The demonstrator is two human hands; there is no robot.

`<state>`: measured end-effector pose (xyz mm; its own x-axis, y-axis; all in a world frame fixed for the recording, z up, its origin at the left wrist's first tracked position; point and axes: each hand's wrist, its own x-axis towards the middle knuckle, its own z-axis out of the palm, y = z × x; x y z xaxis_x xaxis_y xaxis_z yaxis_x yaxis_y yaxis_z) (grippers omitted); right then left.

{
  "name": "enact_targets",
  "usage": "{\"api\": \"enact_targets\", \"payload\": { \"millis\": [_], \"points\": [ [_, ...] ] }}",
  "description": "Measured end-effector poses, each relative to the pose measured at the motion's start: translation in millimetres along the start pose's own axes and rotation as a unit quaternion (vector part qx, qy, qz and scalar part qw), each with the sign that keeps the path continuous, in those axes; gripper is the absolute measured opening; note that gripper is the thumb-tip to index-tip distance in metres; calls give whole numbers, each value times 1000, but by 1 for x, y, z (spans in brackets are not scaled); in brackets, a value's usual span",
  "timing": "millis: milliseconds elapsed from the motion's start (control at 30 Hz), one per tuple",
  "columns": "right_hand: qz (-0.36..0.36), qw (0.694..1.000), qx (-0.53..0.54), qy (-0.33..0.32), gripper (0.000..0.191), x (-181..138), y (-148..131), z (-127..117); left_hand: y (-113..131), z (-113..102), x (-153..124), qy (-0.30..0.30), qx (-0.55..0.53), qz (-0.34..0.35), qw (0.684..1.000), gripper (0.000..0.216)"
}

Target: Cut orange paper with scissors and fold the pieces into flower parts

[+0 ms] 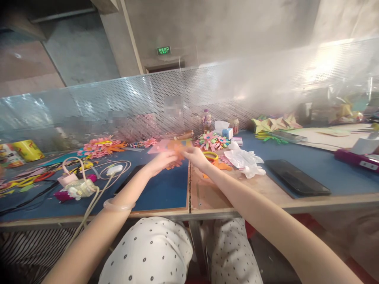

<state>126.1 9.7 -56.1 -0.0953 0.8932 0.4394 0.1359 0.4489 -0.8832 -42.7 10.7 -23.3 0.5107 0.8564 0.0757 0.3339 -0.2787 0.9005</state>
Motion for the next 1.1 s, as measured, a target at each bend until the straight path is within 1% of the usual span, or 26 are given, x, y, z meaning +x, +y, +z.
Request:
{"api": "enact_targets", "payload": {
  "millis": [167, 300, 367, 433, 567, 633, 767, 833, 967, 1100],
  "points": [
    [-17, 997, -61, -52, 23, 2, 1, -9, -1, -1, 0, 1, 48, 2, 999, 21],
    [-36, 991, -93, -92, 19, 4, 3, -14, 1, 1, -2, 6, 55, 3, 998, 20],
    [-43, 990, -104, -84, 20, 4, 5, -13, 4, 4, -3, 14, 50, 11, 999, 16],
    [-50, 989, -125, -62, 19, 4, 6, -11, 6, 6, -4, 28, 48, 18, 998, 12],
    [-65, 986, -154, -24, 18, 4, 7, -6, 5, 6, -3, 37, 52, 31, 998, 10],
    [-62, 988, -141, -26, 20, 3, 6, -7, 3, 4, 0, 34, 47, 37, 998, 11],
    [-20, 994, -96, -41, 27, 2, 4, -10, -1, 1, 2, 13, 44, 45, 998, 13],
    [-10, 995, -83, -52, 28, 1, 3, -11, -1, 1, 2, 10, 49, 44, 998, 14],
    [-22, 994, -81, -66, 23, 2, 5, -12, -2, 1, 2, 13, 51, 36, 998, 14],
    [-45, 989, -118, -79, 21, 3, 8, -12, -9, -1, 5, 3, 59, 44, 997, 15]
  ]
}}
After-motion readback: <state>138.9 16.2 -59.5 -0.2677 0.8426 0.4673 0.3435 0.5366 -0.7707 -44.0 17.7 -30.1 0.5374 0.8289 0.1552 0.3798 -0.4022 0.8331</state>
